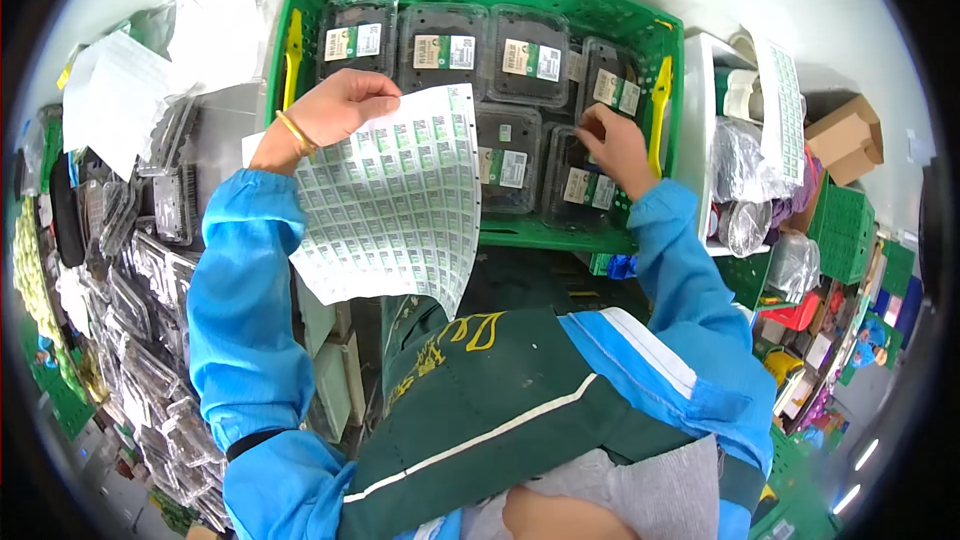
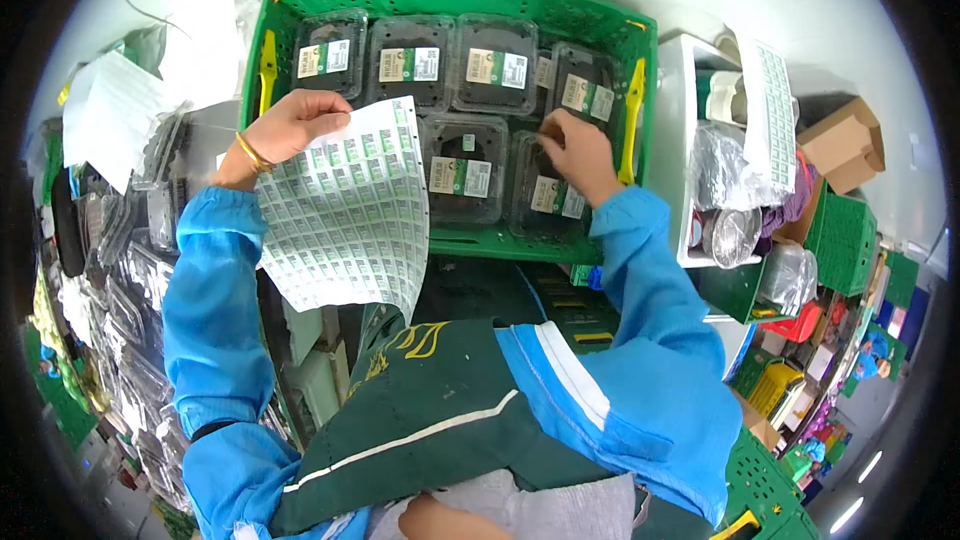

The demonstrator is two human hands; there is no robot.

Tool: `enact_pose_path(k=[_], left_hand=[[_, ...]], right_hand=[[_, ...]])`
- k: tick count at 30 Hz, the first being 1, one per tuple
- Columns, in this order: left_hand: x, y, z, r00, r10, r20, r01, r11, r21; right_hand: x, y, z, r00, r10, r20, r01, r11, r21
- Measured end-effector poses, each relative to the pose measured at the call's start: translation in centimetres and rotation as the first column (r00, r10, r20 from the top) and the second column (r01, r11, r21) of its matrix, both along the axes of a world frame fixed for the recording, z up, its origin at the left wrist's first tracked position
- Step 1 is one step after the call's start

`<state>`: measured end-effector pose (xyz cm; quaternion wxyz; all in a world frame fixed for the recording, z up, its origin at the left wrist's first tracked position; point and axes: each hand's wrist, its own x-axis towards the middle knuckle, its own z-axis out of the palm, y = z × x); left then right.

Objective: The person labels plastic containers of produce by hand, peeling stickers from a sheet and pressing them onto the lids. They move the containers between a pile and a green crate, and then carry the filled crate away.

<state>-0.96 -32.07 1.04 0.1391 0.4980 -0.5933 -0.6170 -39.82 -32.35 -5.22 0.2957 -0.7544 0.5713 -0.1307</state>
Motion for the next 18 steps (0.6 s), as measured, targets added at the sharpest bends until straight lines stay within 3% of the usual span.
enact_pose_path(k=[1, 2, 5, 10, 12, 14, 16, 18], left_hand=[[-0.1, 0.0, 0.0, 1.000, 0.005, 0.005, -0.005, 1.000, -0.002], [-0.1, -0.1, 0.0, 1.000, 0.018, 0.013, -0.018, 1.000, -0.009], [-0.4, -0.3, 0.6, 0.998, -0.002, 0.061, 0.005, 0.999, -0.035], [0.6, 0.7, 2.5, 0.990, 0.007, -0.139, 0.003, 0.998, 0.065], [1.2, 1.9, 3.4, 0.974, 0.120, -0.194, -0.083, 0.978, 0.189], [1.2, 2.4, 3.4, 0.982, 0.106, -0.156, -0.083, 0.986, 0.147], [-0.2, 3.1, 4.0, 0.981, 0.126, -0.147, -0.128, 0.992, -0.005], [-0.4, 3.2, 3.0, 0.987, 0.065, -0.144, -0.072, 0.996, -0.046]], right_hand=[[1.6, 0.4, 0.3, 0.975, -0.053, 0.215, 0.038, 0.997, 0.072], [3.7, 0.9, 0.9, 0.864, -0.100, 0.494, 0.015, 0.985, 0.174], [10.2, 2.1, 4.4, 0.588, -0.171, 0.791, -0.166, 0.931, 0.325], [14.1, 1.1, 4.4, 0.471, -0.099, 0.877, -0.313, 0.910, 0.272], [14.2, 1.1, 4.7, 0.418, -0.118, 0.901, -0.347, 0.895, 0.278], [14.2, 1.3, 4.8, 0.522, -0.060, 0.851, -0.327, 0.907, 0.265], [14.6, 1.6, 4.7, 0.509, -0.066, 0.858, -0.323, 0.909, 0.262], [15.0, 1.6, 4.9, 0.493, -0.057, 0.868, -0.380, 0.884, 0.273]])
